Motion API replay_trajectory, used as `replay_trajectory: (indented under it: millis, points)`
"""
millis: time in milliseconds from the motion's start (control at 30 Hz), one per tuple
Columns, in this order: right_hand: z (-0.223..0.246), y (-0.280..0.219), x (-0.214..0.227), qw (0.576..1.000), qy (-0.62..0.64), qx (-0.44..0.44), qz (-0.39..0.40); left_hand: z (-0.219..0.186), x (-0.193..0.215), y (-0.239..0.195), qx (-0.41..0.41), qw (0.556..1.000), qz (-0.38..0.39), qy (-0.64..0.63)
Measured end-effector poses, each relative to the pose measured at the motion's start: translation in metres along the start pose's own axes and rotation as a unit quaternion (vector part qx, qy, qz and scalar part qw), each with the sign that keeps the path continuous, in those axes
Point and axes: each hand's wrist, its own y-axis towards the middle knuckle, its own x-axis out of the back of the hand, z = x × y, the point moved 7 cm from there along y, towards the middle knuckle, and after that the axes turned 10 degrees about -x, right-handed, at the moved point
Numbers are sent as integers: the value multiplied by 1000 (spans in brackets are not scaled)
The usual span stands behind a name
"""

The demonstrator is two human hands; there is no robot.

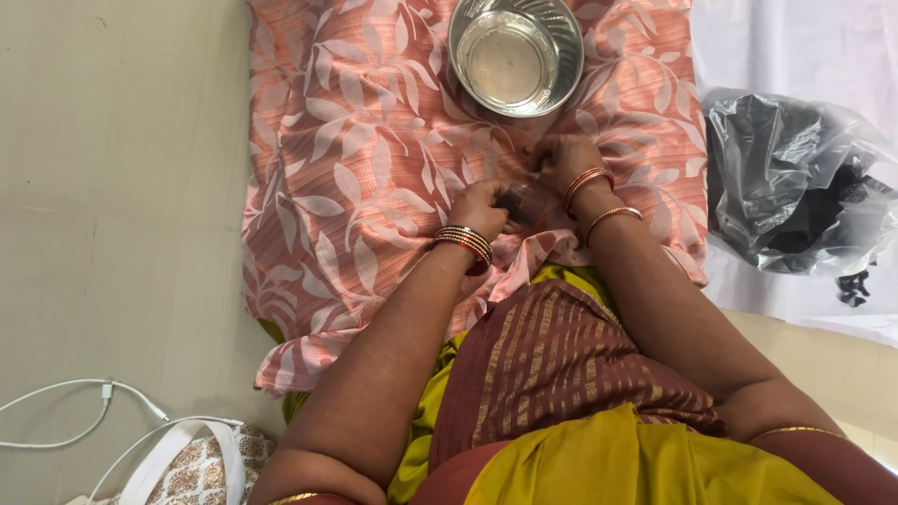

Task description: The person sits on the floor and pinches and rolls small pieces of dark dough-like material between their fingers, dipping their fingers in a metal bowl of water, shaping each piece and placing the finished pieces on a sheet of white paper beside a plastic bag of the dark material.

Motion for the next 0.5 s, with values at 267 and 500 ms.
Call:
replay_trajectory:
  millis: [267,500]
  points:
    - [-8,8,-9,996,-42,75,-6,-10,-1,-6,5,1000,13,4]
    - [10,-2,-3,984,-168,39,-31,-1,-3,1,-1,1000,11,12]
